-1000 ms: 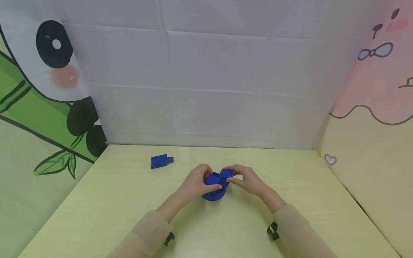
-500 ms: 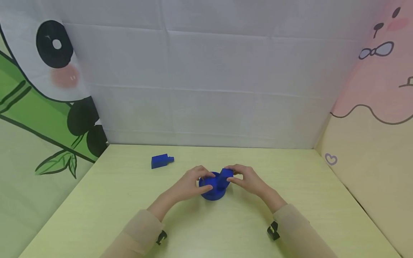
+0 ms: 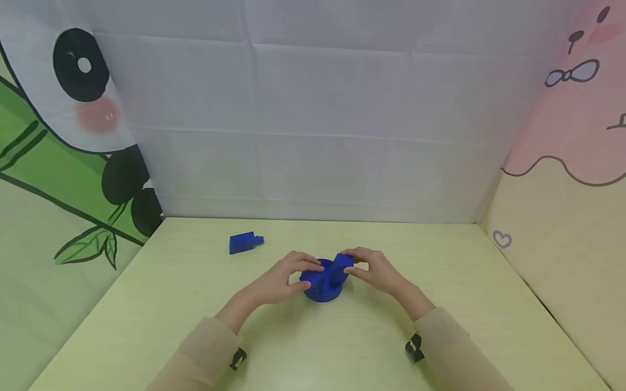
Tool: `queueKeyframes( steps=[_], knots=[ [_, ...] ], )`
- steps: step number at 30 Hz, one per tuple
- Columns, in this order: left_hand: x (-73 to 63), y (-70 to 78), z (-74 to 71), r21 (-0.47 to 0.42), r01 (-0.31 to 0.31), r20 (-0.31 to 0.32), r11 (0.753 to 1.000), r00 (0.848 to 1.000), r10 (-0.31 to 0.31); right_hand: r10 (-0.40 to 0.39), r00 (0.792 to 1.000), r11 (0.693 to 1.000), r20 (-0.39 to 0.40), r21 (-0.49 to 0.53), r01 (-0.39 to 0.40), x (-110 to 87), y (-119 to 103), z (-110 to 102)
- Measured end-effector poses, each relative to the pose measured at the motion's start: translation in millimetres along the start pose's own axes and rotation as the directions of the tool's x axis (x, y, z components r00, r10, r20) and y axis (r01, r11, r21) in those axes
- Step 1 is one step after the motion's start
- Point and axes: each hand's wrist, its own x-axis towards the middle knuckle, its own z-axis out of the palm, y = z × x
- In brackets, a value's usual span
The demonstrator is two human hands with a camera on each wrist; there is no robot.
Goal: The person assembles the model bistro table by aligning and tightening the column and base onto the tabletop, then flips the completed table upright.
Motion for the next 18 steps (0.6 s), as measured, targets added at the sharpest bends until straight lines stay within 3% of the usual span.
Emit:
queueKeyframes(
  steps=[3,6,10,14,18],
  knots=[
    [-0.5,3.2,1.2,-0.012,0.030,-0.039,0.999,0.999,-0.031,-0.007,1.000,1.000,-0.001,-0.001,0.007,0.2,0,0],
    [-1.0,7.9,3.6,-0.018,0.123,-0.095,0.992,0.988,-0.125,0.005,1.000,1.000,0.000,-0.001,-0.005,0.7,0,0],
    [-1.4,13.6,6.9,-0.046,0.270,-0.178,0.962,0.945,-0.274,0.022,1.000,1.000,0.005,-0.005,-0.022,1.2,0,0],
    [-1.3,15.7,9.7,-0.081,0.342,-0.211,0.936,0.912,-0.351,0.011,1.000,1.000,0.008,-0.005,-0.011,0.7,0,0],
    [-2.0,14.4,11.4,-0.069,0.340,-0.195,0.938,0.917,-0.347,-0.001,1.000,1.000,0.007,-0.002,0.001,0.0,-1,0]
  ],
)
